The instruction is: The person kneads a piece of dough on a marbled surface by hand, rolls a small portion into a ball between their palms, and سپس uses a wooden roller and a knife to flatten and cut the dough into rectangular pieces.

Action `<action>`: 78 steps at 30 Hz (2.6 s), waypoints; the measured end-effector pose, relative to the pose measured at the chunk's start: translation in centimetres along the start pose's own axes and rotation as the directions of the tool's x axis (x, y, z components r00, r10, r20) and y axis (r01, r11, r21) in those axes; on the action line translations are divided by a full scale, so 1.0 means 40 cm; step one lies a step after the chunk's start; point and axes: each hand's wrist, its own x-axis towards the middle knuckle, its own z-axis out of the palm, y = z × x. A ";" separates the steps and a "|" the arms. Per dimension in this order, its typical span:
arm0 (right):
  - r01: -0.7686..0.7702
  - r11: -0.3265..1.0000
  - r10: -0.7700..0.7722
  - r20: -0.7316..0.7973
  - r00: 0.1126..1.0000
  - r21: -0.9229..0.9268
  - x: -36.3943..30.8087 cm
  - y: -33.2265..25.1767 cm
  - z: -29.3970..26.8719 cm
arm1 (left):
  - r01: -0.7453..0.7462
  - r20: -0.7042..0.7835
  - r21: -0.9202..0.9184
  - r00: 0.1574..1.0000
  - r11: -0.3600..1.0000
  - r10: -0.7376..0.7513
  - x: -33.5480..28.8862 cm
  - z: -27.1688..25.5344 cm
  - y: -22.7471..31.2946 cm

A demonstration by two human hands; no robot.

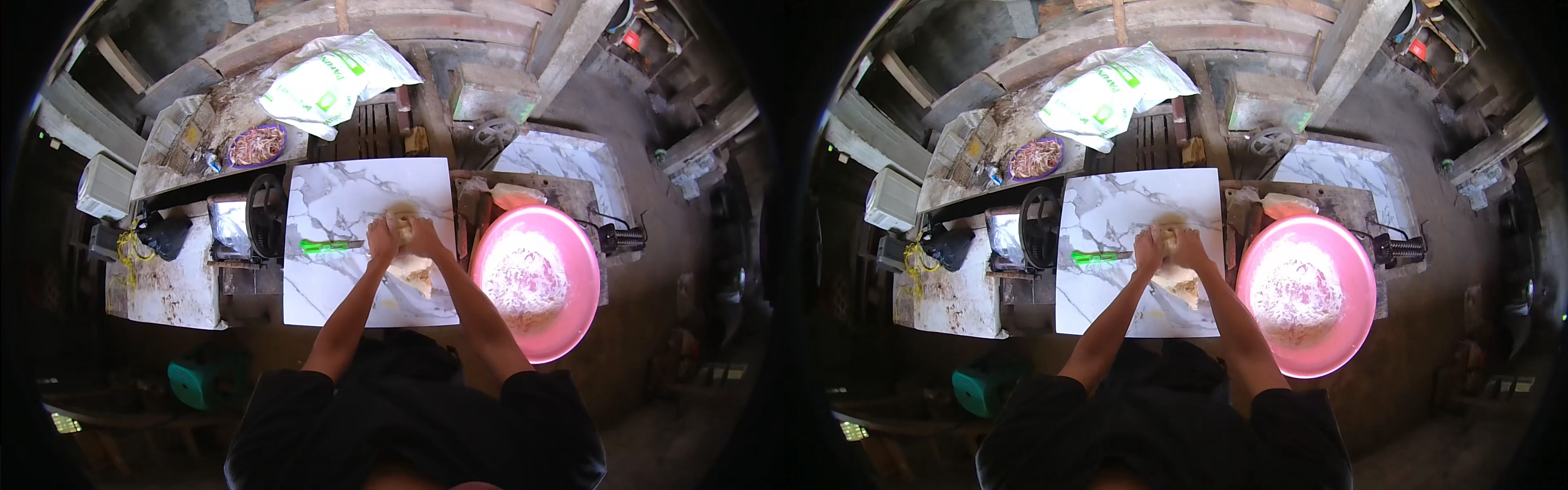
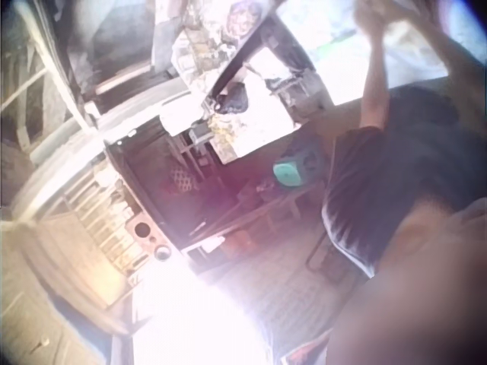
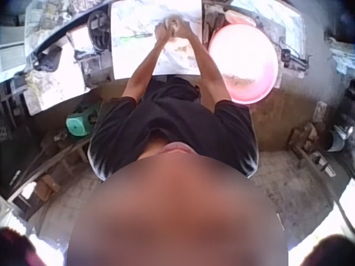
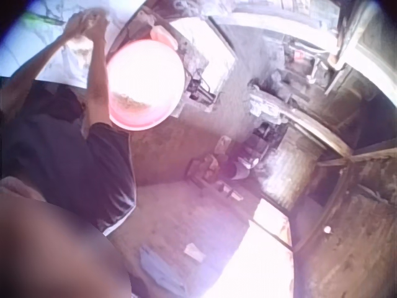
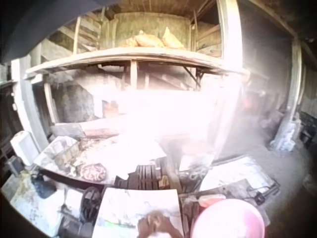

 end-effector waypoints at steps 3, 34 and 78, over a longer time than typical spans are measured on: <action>-0.011 1.000 0.009 -0.120 0.993 -0.010 -0.057 -0.068 -0.032 | -0.057 -0.027 -0.268 0.998 0.962 0.052 0.019 -0.033 0.015; -0.123 0.971 0.222 -0.578 0.785 0.206 -0.183 -0.078 0.058 | -0.308 0.146 -0.119 0.935 0.944 0.323 -0.125 -0.082 0.070; 0.018 0.983 -0.145 -0.713 0.686 -0.183 -0.126 -0.111 0.043 | -0.023 -0.147 -0.596 0.986 0.803 -0.081 -0.090 -0.050 0.026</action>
